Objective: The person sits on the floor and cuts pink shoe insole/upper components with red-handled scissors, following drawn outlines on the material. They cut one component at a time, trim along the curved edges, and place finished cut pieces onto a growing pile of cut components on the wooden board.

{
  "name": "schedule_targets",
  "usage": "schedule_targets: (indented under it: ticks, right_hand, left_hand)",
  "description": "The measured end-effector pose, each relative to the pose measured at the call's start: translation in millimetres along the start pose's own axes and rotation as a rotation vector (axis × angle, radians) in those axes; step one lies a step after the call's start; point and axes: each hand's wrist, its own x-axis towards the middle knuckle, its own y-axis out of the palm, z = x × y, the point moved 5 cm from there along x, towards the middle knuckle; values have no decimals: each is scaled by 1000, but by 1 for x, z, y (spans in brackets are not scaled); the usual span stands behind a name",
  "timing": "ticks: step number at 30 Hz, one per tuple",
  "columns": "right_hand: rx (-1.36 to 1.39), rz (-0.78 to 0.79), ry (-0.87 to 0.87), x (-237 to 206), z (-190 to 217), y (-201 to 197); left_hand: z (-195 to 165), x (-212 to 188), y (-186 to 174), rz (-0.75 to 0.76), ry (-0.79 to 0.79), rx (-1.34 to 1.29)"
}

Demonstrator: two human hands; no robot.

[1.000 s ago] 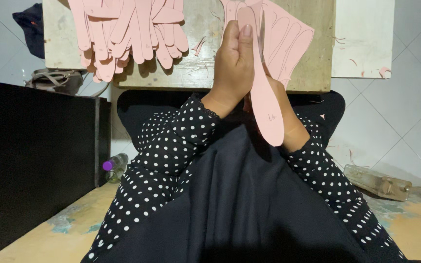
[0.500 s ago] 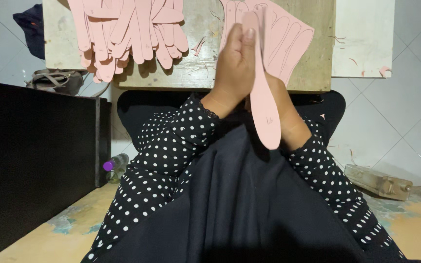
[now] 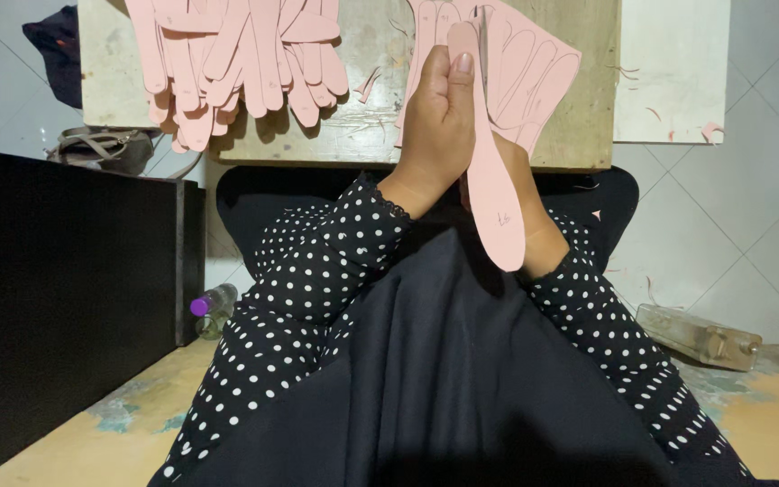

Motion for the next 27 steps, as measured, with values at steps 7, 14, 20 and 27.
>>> schedule_targets:
  ticks: [7, 14, 20, 27]
  right_hand:
    - [-60, -16, -245, 13, 9, -8]
    - [-97, -60, -223, 14, 0, -7]
    - [-46, -59, -184, 14, -6, -7]
    - [-154, -101, -107, 19, 0, -11]
  left_hand:
    - [-2, -2, 0, 72, -53, -45]
    - [-6, -6, -2, 75, -30, -28]
    - [-5, -4, -2, 69, -24, -63]
    - [-4, -5, -9, 216, -36, -27]
